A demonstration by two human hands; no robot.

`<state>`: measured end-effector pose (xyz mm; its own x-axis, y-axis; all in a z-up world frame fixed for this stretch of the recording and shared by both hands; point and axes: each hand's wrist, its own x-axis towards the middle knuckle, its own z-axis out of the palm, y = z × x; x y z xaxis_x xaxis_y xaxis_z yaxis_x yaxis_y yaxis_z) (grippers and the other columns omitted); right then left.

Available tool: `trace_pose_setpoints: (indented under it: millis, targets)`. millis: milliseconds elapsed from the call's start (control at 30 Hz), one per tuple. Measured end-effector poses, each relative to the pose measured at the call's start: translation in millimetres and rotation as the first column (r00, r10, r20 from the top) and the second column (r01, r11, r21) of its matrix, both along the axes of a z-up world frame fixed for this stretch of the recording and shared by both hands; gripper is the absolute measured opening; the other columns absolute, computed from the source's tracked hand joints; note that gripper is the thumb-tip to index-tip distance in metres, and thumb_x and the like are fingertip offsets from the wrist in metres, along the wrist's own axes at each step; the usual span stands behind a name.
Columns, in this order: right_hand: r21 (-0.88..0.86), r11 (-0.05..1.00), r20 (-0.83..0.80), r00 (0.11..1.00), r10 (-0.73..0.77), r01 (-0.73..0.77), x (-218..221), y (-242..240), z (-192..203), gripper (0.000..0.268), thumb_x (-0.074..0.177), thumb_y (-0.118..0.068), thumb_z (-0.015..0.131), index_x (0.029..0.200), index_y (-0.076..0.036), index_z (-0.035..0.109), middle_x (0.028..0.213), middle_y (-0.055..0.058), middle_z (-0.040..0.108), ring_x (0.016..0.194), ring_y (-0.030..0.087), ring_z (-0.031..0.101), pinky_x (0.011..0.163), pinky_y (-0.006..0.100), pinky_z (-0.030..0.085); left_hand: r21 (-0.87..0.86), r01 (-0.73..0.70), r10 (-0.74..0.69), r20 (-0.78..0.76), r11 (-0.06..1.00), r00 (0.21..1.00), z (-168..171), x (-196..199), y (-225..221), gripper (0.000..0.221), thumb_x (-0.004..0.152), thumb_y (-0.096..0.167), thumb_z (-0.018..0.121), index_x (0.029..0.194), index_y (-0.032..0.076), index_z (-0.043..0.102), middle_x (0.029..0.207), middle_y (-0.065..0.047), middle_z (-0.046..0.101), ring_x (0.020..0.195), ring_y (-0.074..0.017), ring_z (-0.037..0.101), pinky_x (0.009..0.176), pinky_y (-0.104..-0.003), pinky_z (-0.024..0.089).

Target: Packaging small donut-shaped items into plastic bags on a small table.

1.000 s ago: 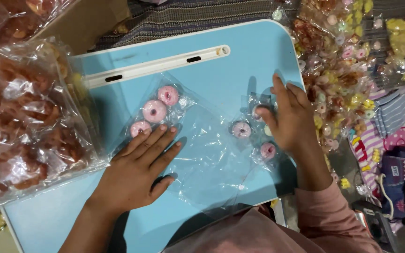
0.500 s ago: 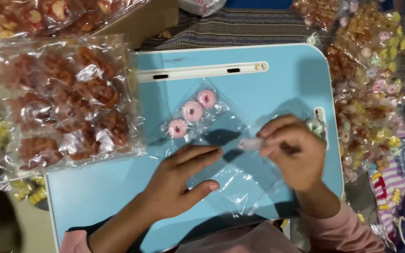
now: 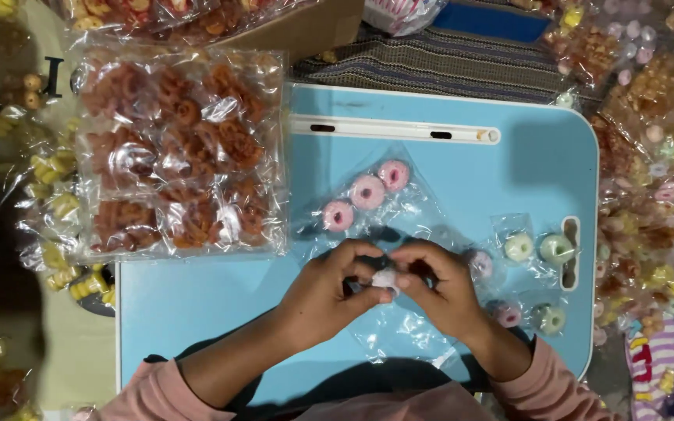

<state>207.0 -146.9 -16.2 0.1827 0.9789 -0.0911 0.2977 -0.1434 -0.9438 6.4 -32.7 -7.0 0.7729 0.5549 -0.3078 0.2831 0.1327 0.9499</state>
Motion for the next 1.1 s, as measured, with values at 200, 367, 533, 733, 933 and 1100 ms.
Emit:
trace_pose_setpoints:
  millis: [200, 367, 533, 733, 933, 1100]
  targets:
    - [0.136, 0.991, -0.021, 1.0, 0.007, -0.004, -2.5, 17.7, 9.7, 0.015, 0.101, -0.017, 0.062, 0.093, -0.006, 0.067, 0.084, 0.006, 0.065, 0.078, 0.016, 0.061, 0.074, 0.029, 0.049, 0.051, -0.046, 0.044, 0.039, 0.998, 0.998, -2.9, 1.1, 2.2, 0.033, 0.086, 0.031, 0.082, 0.106, 0.011, 0.065, 0.09, 0.0, 0.08, 0.079, -0.01, 0.076, 0.068, -0.027, 0.057]
    - [0.11, 0.991, -0.068, 0.996, -0.066, 0.073, -4.6, 16.5, 9.8, 0.019, 0.104, -0.018, 0.059, 0.09, -0.006, 0.063, 0.079, 0.004, 0.059, 0.06, 0.011, 0.053, 0.06, 0.025, 0.045, -0.133, -0.109, 0.127, 0.135, 0.985, 0.983, -2.9, 0.6, 2.2, 0.018, 0.098, 0.022, 0.066, 0.089, 0.007, 0.062, 0.075, -0.005, 0.072, 0.071, -0.0146, 0.077, 0.061, -0.028, 0.067]
    - [0.212, 0.966, -0.137, 0.983, -0.122, 0.15, -7.9, 15.3, 2.2, 0.017, 0.104, -0.016, 0.057, 0.092, -0.005, 0.062, 0.083, 0.006, 0.058, 0.079, 0.017, 0.055, 0.072, 0.029, 0.045, -0.054, -0.132, 0.141, 0.236, 0.99, 0.962, -2.0, 1.9, -1.2, 0.021, 0.103, 0.024, 0.062, 0.088, 0.008, 0.062, 0.073, -0.003, 0.073, 0.068, -0.0095, 0.069, 0.06, -0.024, 0.054]
    - [0.206, 0.971, -0.233, 0.97, -0.069, 0.118, 7.3, 9.2, -13.2, 0.041, 0.102, -0.029, 0.062, 0.112, 0.009, 0.07, 0.09, 0.014, 0.065, 0.084, 0.016, 0.058, 0.075, 0.031, 0.051, -0.199, -0.278, 0.329, 0.311, 0.94, 0.892, -15.2, 3.8, -8.0, 0.018, 0.099, 0.007, 0.069, 0.084, -0.002, 0.065, 0.066, -0.017, 0.072, 0.065, -0.018, 0.075, 0.056, -0.033, 0.066]
    - [-0.032, 0.999, -0.254, 0.967, 0.03, -0.04, 2.3, 19.2, 5.4, 0.027, 0.079, -0.004, 0.086, 0.101, 0.007, 0.074, 0.079, 0.01, 0.078, 0.073, 0.012, 0.066, 0.06, 0.03, 0.058, -0.284, -0.31, 0.394, 0.317, 0.907, 0.863, -13.4, 4.2, -7.7, 0.02, 0.101, 0.011, 0.067, 0.088, -0.003, 0.061, 0.071, -0.018, 0.072, 0.069, -0.0174, 0.073, 0.064, -0.037, 0.069]
    - [-0.029, 0.999, -0.26, 0.965, 0.032, -0.041, 9.4, 17.2, -2.6, 0.018, 0.091, -0.007, 0.075, 0.075, -0.001, 0.069, 0.056, 0.007, 0.068, 0.05, 0.012, 0.059, 0.047, 0.026, 0.051, -0.294, -0.276, 0.361, 0.295, 0.915, 0.885, -10.2, 4.8, -4.7, 0.02, 0.102, 0.013, 0.066, 0.091, -0.003, 0.062, 0.074, -0.019, 0.072, 0.072, -0.0197, 0.075, 0.068, -0.038, 0.071]
